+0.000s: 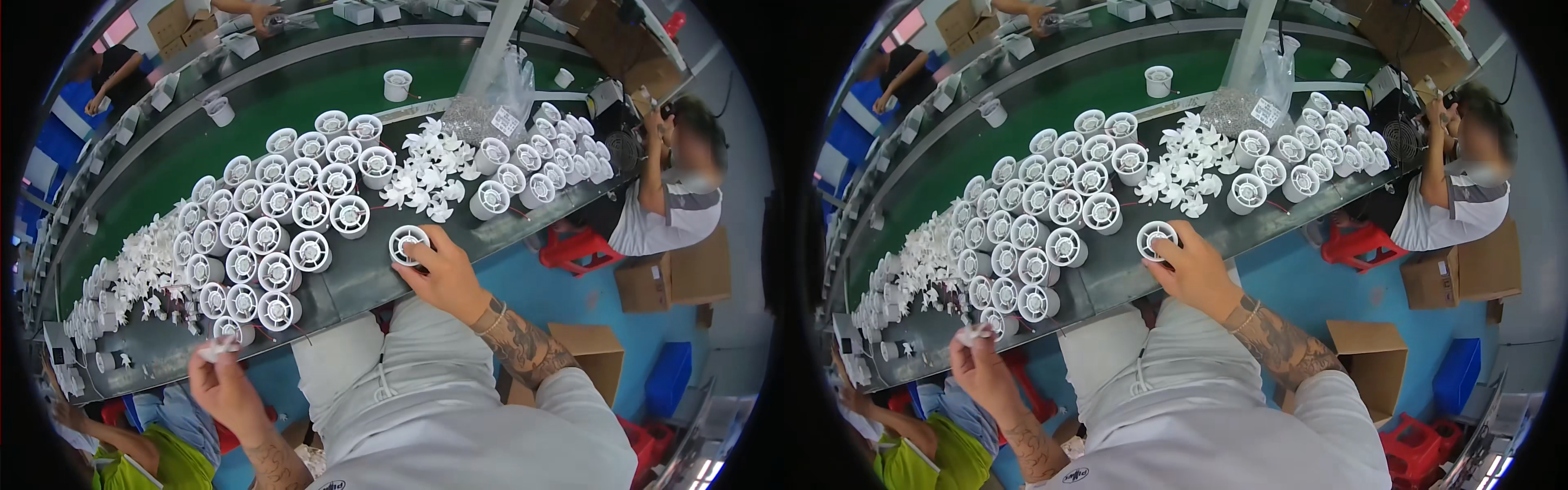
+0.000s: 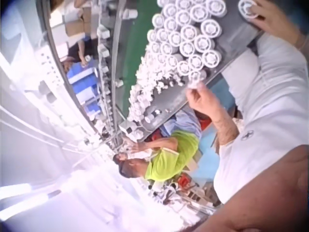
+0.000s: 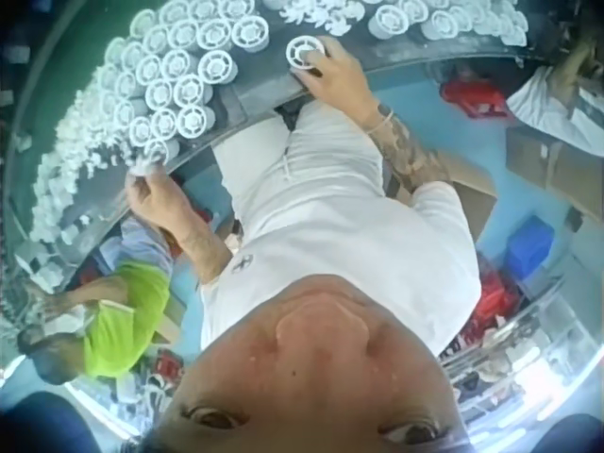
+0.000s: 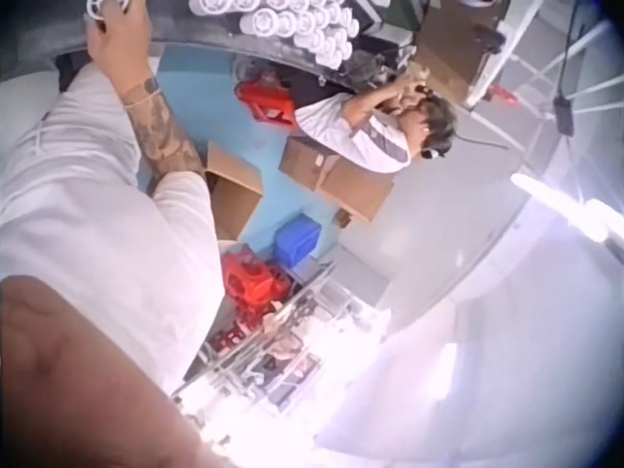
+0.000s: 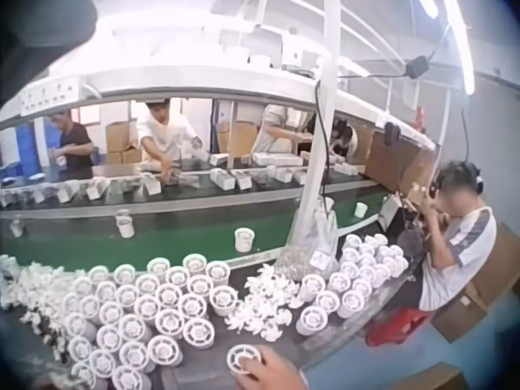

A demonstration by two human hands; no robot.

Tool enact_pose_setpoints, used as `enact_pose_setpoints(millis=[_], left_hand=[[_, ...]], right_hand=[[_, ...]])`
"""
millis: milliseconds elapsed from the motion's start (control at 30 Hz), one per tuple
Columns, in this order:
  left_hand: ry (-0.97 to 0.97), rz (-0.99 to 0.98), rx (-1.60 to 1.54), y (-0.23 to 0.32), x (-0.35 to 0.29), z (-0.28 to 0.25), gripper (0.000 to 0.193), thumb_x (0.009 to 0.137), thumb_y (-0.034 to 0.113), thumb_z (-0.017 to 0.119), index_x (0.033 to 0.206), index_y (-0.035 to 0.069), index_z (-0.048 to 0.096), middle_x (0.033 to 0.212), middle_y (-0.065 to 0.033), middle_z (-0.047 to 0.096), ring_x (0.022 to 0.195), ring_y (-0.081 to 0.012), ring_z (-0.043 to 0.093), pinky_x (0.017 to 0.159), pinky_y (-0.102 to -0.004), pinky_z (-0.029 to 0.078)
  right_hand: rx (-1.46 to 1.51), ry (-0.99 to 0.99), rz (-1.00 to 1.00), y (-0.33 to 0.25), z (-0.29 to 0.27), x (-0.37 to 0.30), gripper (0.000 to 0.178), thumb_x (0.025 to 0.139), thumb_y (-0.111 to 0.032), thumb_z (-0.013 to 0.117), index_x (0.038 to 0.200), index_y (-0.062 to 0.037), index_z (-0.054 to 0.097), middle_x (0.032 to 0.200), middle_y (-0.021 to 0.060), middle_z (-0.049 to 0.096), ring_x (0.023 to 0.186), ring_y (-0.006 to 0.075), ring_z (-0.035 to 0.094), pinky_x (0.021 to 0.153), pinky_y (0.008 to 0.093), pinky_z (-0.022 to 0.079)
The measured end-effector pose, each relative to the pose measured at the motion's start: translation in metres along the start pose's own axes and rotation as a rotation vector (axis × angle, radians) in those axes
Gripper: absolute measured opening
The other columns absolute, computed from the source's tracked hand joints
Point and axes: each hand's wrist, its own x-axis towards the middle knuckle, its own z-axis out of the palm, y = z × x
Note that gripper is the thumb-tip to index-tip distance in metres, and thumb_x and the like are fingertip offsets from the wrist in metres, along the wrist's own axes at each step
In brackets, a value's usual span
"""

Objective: Assembling small electronic parts into white plastic housings on a production line.

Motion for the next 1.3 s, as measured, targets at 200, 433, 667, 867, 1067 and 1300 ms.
enact_pose_setpoints(millis=[200,433,667,867,1067,1300], left_hand=[[-0.402,0.033,-0.046,0.014,-0.024,0.084,0.016,0.078,-0.003,0.062,0.093,-0.004,0.066,0.111,-0.0164,0.062,0.101,-0.0203,0.060,0.086,-0.0319,0.049],[-0.703,0.210,0.043,0.019,-0.023,0.123,0.023,0.075,0.000,0.071,0.098,0.004,0.071,0.126,-0.0127,0.054,0.113,-0.0274,0.052,0.087,-0.0342,0.047],[-0.594,0.321,0.139,0.027,-0.030,0.117,0.020,0.071,-0.004,0.074,0.090,0.002,0.071,0.113,-0.0124,0.063,0.094,-0.0245,0.061,0.073,-0.0313,0.052],[-0.546,0.283,-0.004,0.024,-0.029,0.111,0.018,0.069,-0.007,0.076,0.085,-0.002,0.068,0.112,-0.0155,0.064,0.089,-0.0246,0.066,0.070,-0.0296,0.055],[-0.551,0.186,-0.056,0.028,-0.028,0.109,0.016,0.070,-0.007,0.077,0.079,-0.003,0.064,0.114,-0.0176,0.064,0.093,-0.0225,0.066,0.077,-0.0288,0.057],[-0.565,0.006,-0.190,0.028,-0.025,0.105,0.028,0.070,-0.009,0.076,0.069,0.000,0.049,0.106,-0.0194,0.064,0.095,-0.0189,0.064,0.080,-0.0306,0.056]], right_hand=[[1.275,-0.122,0.671,-0.027,-0.006,0.003,0.016,0.093,-0.015,0.061,0.103,-0.0036,0.056,0.108,0.0070,0.061,0.094,0.0168,0.062,0.081,0.0334,0.051],[1.747,-0.036,0.883,-0.070,-0.024,0.003,0.044,0.099,-0.037,0.045,0.127,-0.0034,0.050,0.118,0.0105,0.060,0.106,0.0228,0.059,0.089,0.0393,0.048],[1.763,-0.066,0.877,-0.074,-0.018,-0.004,0.045,0.098,-0.038,0.046,0.126,-0.0035,0.050,0.118,0.0108,0.060,0.106,0.0228,0.059,0.089,0.0386,0.048],[1.771,-0.113,0.753,-0.081,-0.020,0.000,0.044,0.098,-0.037,0.046,0.126,-0.0035,0.046,0.117,0.0111,0.058,0.106,0.0235,0.059,0.089,0.0381,0.049],[1.638,-0.107,0.774,-0.084,-0.023,0.000,0.044,0.097,-0.037,0.047,0.125,-0.0023,0.046,0.116,0.0134,0.058,0.104,0.0235,0.060,0.088,0.0380,0.050],[1.552,-0.178,0.616,-0.074,-0.025,-0.008,0.025,0.094,-0.027,0.058,0.101,-0.0054,0.048,0.105,0.0098,0.061,0.096,0.0167,0.061,0.083,0.0316,0.051]])
